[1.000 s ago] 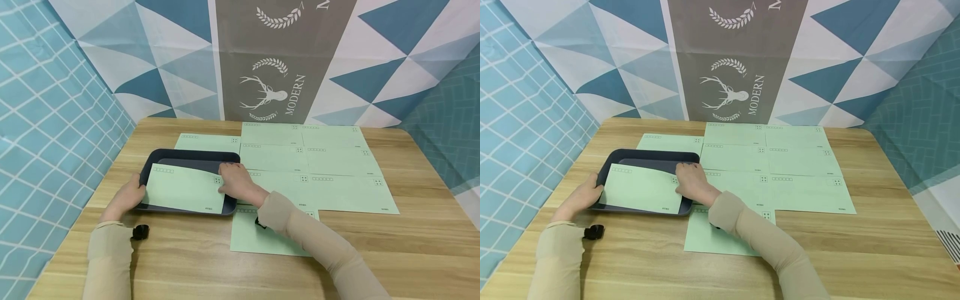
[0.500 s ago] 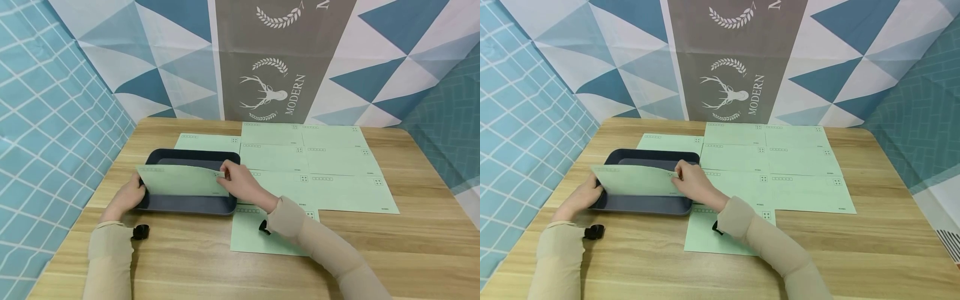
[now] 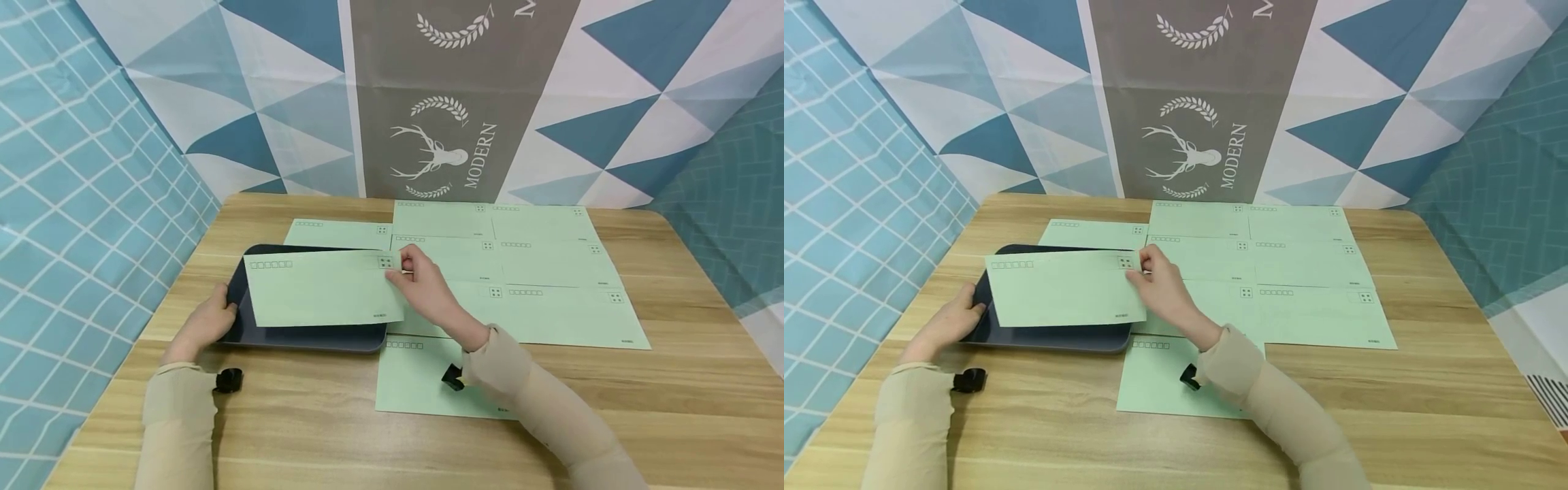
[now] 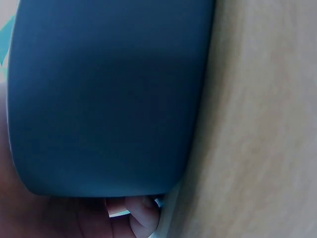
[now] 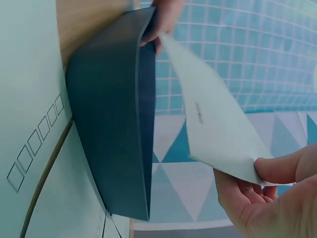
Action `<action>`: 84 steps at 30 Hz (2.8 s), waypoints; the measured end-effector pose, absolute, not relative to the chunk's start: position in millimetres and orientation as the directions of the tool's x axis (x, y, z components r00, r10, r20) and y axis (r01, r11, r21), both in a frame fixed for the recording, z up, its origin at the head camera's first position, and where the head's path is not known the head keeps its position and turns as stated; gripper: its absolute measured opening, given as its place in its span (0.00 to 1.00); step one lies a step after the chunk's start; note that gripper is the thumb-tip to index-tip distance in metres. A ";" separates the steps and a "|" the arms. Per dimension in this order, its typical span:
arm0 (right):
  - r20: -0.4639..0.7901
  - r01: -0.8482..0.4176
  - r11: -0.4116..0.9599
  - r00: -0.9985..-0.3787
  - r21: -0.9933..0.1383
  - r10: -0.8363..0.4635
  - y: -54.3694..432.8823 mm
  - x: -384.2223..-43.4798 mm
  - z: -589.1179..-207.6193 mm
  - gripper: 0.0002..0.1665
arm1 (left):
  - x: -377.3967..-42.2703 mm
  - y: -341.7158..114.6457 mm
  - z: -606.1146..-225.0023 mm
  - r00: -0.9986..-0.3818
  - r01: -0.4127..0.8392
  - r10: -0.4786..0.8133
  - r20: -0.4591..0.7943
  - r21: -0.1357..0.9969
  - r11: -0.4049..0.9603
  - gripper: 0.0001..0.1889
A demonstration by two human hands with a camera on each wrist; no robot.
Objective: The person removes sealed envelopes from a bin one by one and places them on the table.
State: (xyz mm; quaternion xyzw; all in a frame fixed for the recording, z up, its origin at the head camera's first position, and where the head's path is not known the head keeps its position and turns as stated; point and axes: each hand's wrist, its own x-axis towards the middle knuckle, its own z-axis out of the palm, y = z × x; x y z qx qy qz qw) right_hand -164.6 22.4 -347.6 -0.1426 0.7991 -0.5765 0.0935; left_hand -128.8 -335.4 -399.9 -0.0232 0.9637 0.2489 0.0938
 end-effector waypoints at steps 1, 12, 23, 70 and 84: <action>0.003 -0.099 0.270 -0.943 -0.958 -0.333 25.5 -164.2 -346.6 0.09 | -128.7 -335.7 -399.9 -0.982 -0.093 0.000 -0.191 0.477 0.874 0.13; -0.003 -0.048 0.168 -0.957 -0.985 -0.288 68.4 -152.5 -345.4 0.09 | -127.3 -334.8 -396.4 -0.983 -0.055 0.041 -0.180 0.499 0.865 0.12; -0.023 -0.029 0.247 -0.978 -0.969 -0.206 109.0 -141.7 -358.6 0.13 | -126.5 -336.7 -399.3 -0.980 -0.065 0.041 -0.194 0.507 0.860 0.13; -0.228 0.300 0.658 -0.954 -0.691 0.195 317.1 -99.6 -403.6 0.28 | -127.0 -337.2 -399.6 -0.980 -0.062 0.040 -0.193 0.497 0.865 0.14; -0.327 0.382 0.694 -0.920 -0.611 0.218 358.1 -90.9 -407.1 0.39 | -127.2 -336.9 -400.1 -0.977 -0.073 0.040 -0.207 0.510 0.857 0.16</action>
